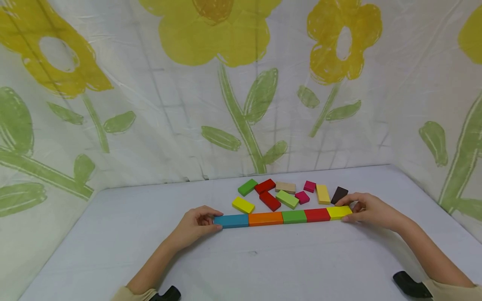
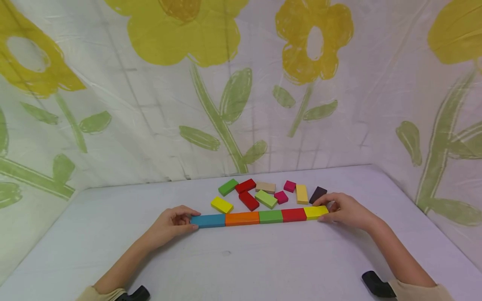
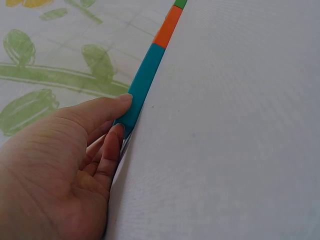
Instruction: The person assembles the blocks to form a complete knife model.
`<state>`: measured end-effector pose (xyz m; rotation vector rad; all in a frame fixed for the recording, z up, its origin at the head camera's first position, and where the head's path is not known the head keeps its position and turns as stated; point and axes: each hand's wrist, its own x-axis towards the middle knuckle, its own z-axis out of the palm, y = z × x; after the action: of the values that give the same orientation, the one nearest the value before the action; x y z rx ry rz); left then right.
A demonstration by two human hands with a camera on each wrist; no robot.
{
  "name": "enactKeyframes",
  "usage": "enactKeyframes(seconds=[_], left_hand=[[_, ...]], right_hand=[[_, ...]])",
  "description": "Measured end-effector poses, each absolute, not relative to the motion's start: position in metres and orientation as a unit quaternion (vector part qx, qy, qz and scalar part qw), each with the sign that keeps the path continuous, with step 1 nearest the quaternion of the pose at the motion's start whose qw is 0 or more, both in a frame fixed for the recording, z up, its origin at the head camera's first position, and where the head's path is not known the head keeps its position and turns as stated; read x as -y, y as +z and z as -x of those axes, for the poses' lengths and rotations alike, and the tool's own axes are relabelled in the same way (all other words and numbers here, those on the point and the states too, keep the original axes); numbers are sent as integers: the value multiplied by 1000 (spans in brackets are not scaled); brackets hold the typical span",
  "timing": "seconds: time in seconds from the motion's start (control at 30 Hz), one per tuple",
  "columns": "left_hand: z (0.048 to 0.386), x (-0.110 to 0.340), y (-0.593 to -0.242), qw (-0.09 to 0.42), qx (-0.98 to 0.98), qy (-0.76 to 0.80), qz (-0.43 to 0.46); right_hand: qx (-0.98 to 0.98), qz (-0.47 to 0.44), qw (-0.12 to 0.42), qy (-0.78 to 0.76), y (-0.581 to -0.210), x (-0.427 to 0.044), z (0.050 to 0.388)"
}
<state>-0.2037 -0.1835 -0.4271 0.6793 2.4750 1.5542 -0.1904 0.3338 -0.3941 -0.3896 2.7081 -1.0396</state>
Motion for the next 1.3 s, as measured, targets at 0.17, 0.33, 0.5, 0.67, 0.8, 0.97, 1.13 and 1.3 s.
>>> enactKeyframes(seconds=[0.17,0.33,0.5,0.67,0.8,0.97,1.13,1.3], left_hand=[[204,183,-427,70,-823,516,-225],[204,184,-428,71,-824,515,-224],[204,184,-428,71,-824,516,-222],[203,184,-427,71,-824,516,-222],[204,184,-428,71,-825,515,-221],[205,183,-428,69,-826,514,-222],[205,183,-428,68,-827,513,-220],[204,183,-427,70,-831,508,-218]], right_hand=[[-920,129,117,-352,-391,-336,191],[-916,134,117,-360,-388,-340,191],[-913,149,107,-364,-384,-340,191],[-917,150,96,-357,-380,-335,192],[-918,155,87,-355,-374,-324,193],[-915,177,73,-356,-367,-307,196],[-905,188,73,-375,-359,-285,203],[-897,205,66,-387,-357,-262,210]])
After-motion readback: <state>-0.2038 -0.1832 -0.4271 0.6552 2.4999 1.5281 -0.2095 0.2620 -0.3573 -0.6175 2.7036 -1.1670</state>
